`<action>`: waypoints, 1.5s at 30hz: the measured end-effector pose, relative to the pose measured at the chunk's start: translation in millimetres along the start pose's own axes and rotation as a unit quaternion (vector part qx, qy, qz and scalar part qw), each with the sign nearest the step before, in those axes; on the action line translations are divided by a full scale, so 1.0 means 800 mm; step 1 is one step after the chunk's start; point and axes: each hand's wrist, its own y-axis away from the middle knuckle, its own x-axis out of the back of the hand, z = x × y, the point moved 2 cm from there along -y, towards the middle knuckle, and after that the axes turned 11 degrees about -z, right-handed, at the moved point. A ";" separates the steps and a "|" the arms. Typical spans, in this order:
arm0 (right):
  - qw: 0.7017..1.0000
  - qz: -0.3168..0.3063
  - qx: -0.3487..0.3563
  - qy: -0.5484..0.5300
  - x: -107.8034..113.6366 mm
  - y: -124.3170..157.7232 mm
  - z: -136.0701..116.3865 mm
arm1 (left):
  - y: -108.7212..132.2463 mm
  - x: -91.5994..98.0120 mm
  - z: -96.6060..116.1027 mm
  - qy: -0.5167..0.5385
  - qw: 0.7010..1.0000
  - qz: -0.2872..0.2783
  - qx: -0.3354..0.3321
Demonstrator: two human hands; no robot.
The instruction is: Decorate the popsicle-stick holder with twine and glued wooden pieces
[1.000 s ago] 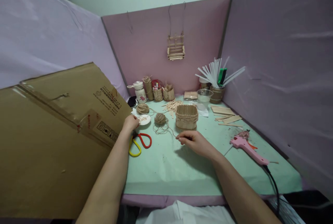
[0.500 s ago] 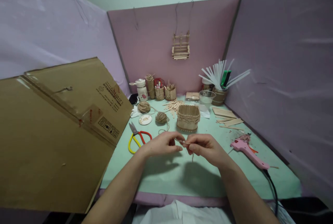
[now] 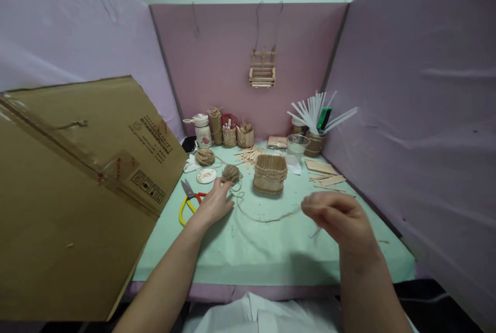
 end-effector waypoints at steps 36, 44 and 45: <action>0.976 0.142 -0.081 0.142 -0.056 0.002 0.124 | 0.009 -0.096 0.085 0.659 0.726 -0.191 0.051; 0.961 0.196 -0.196 -0.011 -0.048 -0.001 0.136 | 0.010 -0.104 0.088 0.553 0.812 -0.186 0.006; 0.959 0.206 -0.196 -0.017 -0.046 -0.001 0.136 | 0.011 -0.105 0.088 0.540 0.821 -0.187 0.000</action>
